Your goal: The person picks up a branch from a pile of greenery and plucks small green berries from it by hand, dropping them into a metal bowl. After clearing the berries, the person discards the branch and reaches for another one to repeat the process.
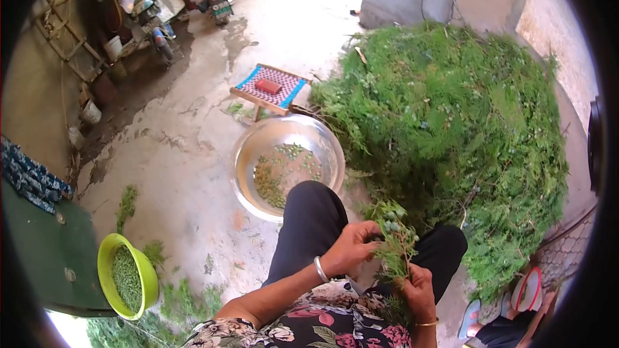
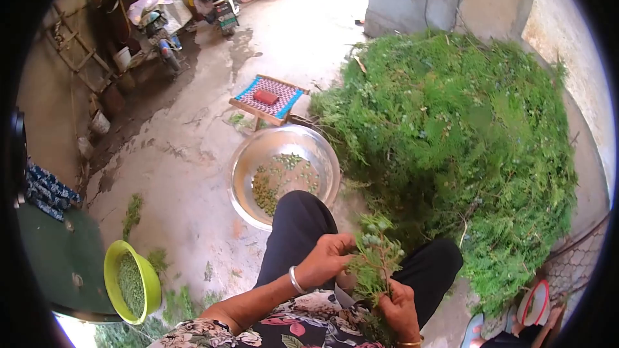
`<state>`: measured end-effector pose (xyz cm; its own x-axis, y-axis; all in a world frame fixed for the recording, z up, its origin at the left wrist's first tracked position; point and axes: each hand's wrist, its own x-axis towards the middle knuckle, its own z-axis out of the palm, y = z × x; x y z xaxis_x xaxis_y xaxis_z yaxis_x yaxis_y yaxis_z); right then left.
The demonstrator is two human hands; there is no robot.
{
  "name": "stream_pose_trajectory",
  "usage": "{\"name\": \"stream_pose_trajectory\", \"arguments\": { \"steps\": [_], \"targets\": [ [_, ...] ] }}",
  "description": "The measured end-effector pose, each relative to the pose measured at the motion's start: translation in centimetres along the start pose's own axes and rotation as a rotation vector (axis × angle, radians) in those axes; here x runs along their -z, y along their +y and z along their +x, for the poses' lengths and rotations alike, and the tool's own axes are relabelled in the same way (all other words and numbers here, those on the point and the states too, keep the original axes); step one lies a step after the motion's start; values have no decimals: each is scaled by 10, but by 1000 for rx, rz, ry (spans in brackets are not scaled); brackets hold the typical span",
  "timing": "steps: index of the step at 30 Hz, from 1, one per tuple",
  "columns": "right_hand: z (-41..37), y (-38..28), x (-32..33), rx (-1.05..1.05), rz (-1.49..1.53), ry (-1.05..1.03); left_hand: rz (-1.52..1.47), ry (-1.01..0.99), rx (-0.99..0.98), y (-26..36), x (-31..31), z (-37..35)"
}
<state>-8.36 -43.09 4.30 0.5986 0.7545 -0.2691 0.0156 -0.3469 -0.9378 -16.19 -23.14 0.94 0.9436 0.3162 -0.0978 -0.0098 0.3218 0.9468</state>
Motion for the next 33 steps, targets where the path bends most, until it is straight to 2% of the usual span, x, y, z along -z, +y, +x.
{"name": "stream_pose_trajectory", "arguments": {
  "steps": [1, 2, 4, 8, 9, 10, 11, 12, 14, 16, 18, 19, 20, 21, 22, 23, 24, 26, 29, 33],
  "targets": [
    [0, -2, -1, 44, 31, 25, -109, -35, 112, 1, -2, 1],
    [-1, -6, -3, 55, 33, 9, -238, -19, 111, -8, -8, 5],
    [-7, -31, -14, 25, 202, 116, -379, -78, 198, 7, -15, 0],
    [-9, -16, -8, 9, 213, 100, -331, -195, 122, -27, -7, 10],
    [-12, -10, -9, 16, 213, 89, -148, -113, 56, -30, -2, 13],
    [-15, -4, -10, 61, 70, 158, 36, -29, -9, -30, 1, 16],
    [-14, -2, -10, 108, -71, 227, 38, 100, -88, -30, -1, 21],
    [-14, -9, -6, 116, -70, 218, 42, 110, -93, -27, 9, 25],
    [-20, -29, 6, 6, 165, 25, -103, 433, 18, -18, 37, 35],
    [-21, -23, 11, 14, 169, 70, -123, 454, -9, -3, 58, 33],
    [-19, -14, 18, 13, 99, 174, -131, 449, 11, 16, 58, 25],
    [-11, 4, 16, 15, 228, 243, -323, 348, 36, 23, 54, 22],
    [5, 24, 27, 128, 112, 253, -516, 238, 70, 28, 48, 19],
    [10, 20, 30, 224, -10, 275, -509, 186, 51, 27, 42, 17],
    [14, 20, 29, 43, 126, 346, -479, 215, 56, 27, 35, 15],
    [18, 6, 21, 6, 133, 432, -467, 221, 81, 32, 25, 13],
    [24, -10, 10, -1, 282, 490, -479, 208, 111, 28, 18, 14],
    [36, -19, 11, 21, 318, 391, -510, 155, 124, 24, 5, 11],
    [51, -22, -2, 82, 515, 353, -521, 112, 185, 20, -8, 8],
    [46, -21, -9, 42, 429, 294, -479, 83, 238, 14, -18, 6]
  ]
}}
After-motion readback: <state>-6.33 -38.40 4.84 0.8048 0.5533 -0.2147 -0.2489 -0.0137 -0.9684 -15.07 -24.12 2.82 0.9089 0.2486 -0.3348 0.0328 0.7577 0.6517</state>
